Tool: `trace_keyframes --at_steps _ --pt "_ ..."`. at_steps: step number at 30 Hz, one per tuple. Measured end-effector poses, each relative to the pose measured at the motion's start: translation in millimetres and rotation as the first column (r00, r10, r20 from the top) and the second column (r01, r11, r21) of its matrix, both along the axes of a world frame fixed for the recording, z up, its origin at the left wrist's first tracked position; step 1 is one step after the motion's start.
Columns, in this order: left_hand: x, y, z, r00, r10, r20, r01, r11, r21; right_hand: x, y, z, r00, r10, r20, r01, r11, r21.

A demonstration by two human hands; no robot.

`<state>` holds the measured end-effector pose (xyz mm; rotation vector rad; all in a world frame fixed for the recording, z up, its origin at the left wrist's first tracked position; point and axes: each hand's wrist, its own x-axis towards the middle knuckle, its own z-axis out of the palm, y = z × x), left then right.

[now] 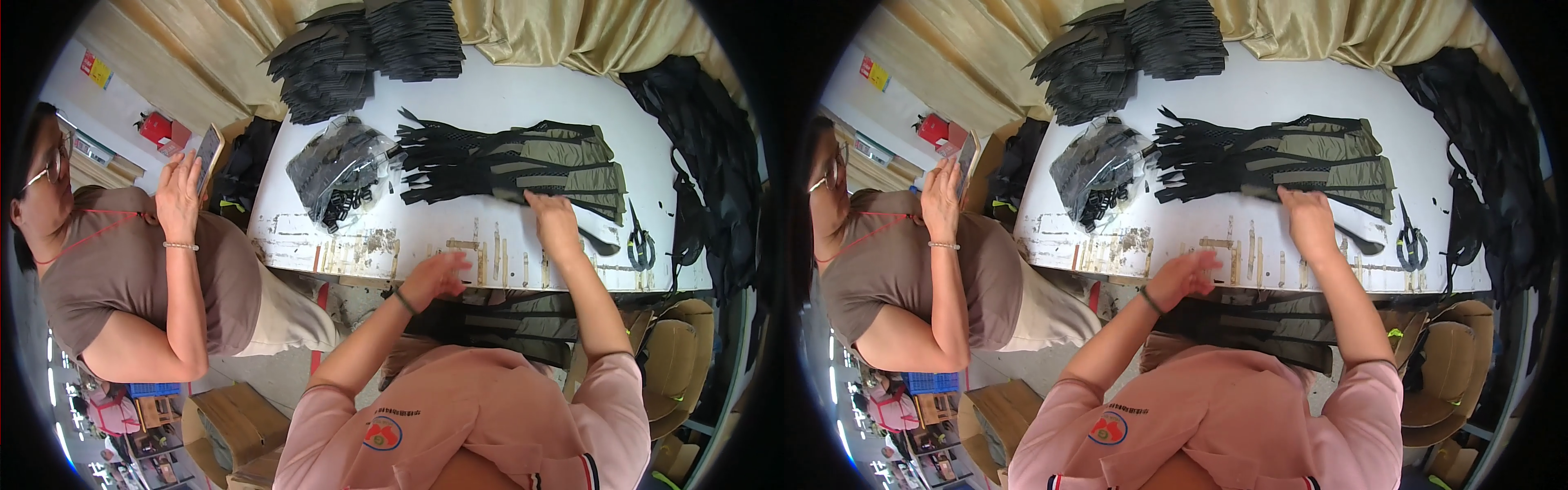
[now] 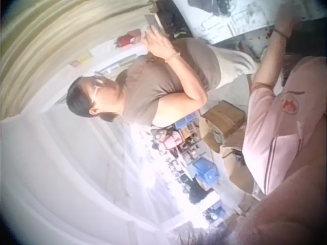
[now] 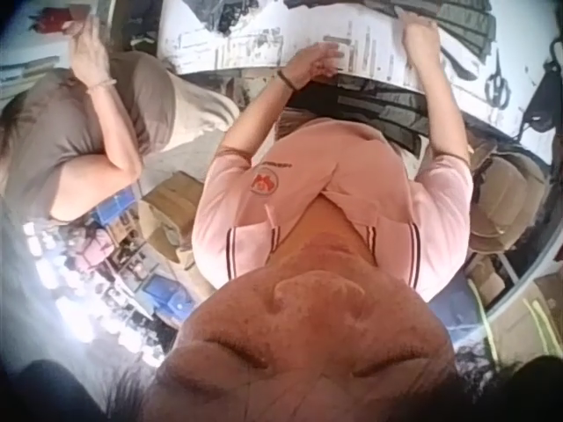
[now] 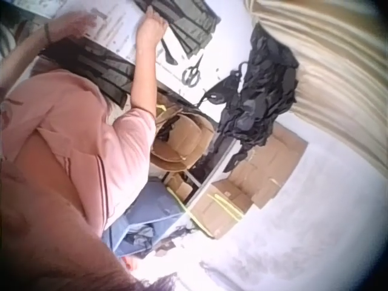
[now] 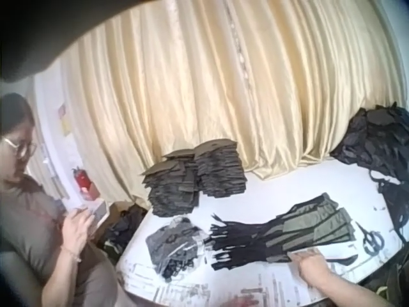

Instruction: The person is assembling components of tactical vests, specifically inserting mesh panels and attaching plastic buckles to straps.

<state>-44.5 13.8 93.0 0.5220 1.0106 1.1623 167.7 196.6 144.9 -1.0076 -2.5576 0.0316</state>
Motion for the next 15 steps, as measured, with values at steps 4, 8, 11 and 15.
trace_keyframes --at_steps 4,8,11,15 --pt "-1.5 55.8 -14.2 0.923 0.108 0.369 -0.149 0.985 0.086 34.8 -53.2 19.2 0.972 0.222 0.081 -0.209 0.967 -0.144" --pt "-27.6 66.4 -43.8 0.912 0.233 0.337 -0.28 0.955 0.096 71.5 -59.8 12.5 0.983 0.147 0.11 -0.143 0.989 -0.046" --pt "-31.1 53.2 -34.4 0.891 0.395 0.225 -0.416 0.908 0.054 104.9 -38.9 -17.1 0.996 0.054 0.068 -0.058 0.996 0.06" --pt "-23.9 31.1 -22.1 0.892 0.451 0.004 -0.451 0.891 0.061 111.1 -30.8 -50.4 0.99 -0.088 0.112 0.081 0.994 0.067"
